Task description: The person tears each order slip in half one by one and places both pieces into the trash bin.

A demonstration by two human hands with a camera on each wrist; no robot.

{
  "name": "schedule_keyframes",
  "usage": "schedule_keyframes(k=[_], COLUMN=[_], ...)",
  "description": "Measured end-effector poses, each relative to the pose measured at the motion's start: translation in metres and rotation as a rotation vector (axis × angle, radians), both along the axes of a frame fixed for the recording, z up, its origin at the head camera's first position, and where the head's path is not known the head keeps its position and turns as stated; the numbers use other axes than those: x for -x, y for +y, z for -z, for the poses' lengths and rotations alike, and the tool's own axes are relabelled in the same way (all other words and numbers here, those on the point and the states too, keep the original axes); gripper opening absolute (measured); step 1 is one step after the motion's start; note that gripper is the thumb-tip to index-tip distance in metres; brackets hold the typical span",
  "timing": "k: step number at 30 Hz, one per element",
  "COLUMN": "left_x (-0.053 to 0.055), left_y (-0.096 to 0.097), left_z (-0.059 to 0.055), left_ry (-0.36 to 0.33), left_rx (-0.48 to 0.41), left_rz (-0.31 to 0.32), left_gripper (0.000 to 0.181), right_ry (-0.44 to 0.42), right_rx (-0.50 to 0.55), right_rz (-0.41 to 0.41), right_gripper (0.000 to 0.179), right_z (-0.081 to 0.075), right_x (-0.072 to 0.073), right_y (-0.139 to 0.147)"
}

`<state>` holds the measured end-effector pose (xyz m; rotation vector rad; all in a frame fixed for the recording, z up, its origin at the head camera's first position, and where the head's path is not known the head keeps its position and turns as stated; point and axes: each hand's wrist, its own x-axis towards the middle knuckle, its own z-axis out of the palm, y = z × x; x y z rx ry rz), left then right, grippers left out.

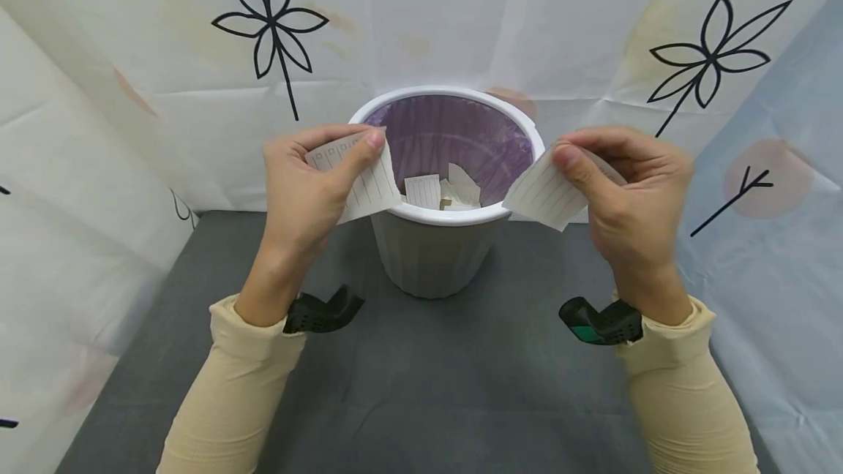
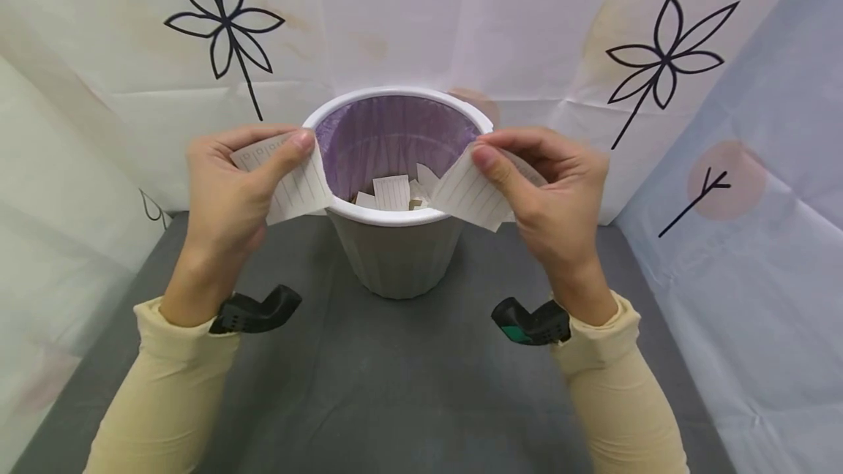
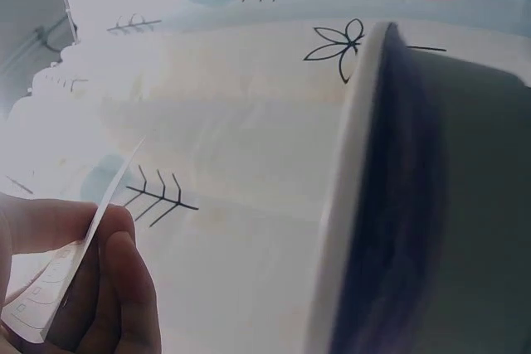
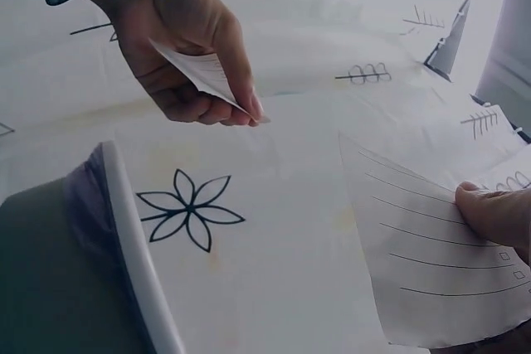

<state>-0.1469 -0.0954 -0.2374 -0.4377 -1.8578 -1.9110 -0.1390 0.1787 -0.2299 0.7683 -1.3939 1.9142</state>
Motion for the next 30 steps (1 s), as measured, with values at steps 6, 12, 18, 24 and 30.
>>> schedule_keyframes(k=[6, 12, 18, 24, 30], left_x=[0.021, 0.043, 0.068, 0.091, 0.116], left_y=[-0.001, 0.002, 0.011, 0.021, 0.03], left_z=[-0.023, -0.042, -0.053, -0.053, -0.04], left_ry=[-0.016, -0.073, -0.15, -0.25, -0.324], left_rx=[-0.077, -0.104, -0.147, -0.214, -0.301], left_rz=[0.039, 0.063, 0.095, 0.138, 0.177], left_gripper=[0.018, 0.015, 0.015, 0.011, 0.001], right_ry=[-0.045, -0.115, -0.171, -0.275, -0.428], right_rx=[0.002, 0.0, -0.046, -0.034, -0.022], right_rz=[-0.001, -0.041, -0.078, -0.162, -0.205], right_gripper=[0.022, 0.015, 0.008, 0.006, 0.007], right_z=[-0.013, -0.028, -0.04, -0.034, -0.021], right_x=[0.02, 0.046, 0.071, 0.099, 0.127], right_y=[0.004, 0.007, 0.004, -0.005, -0.016])
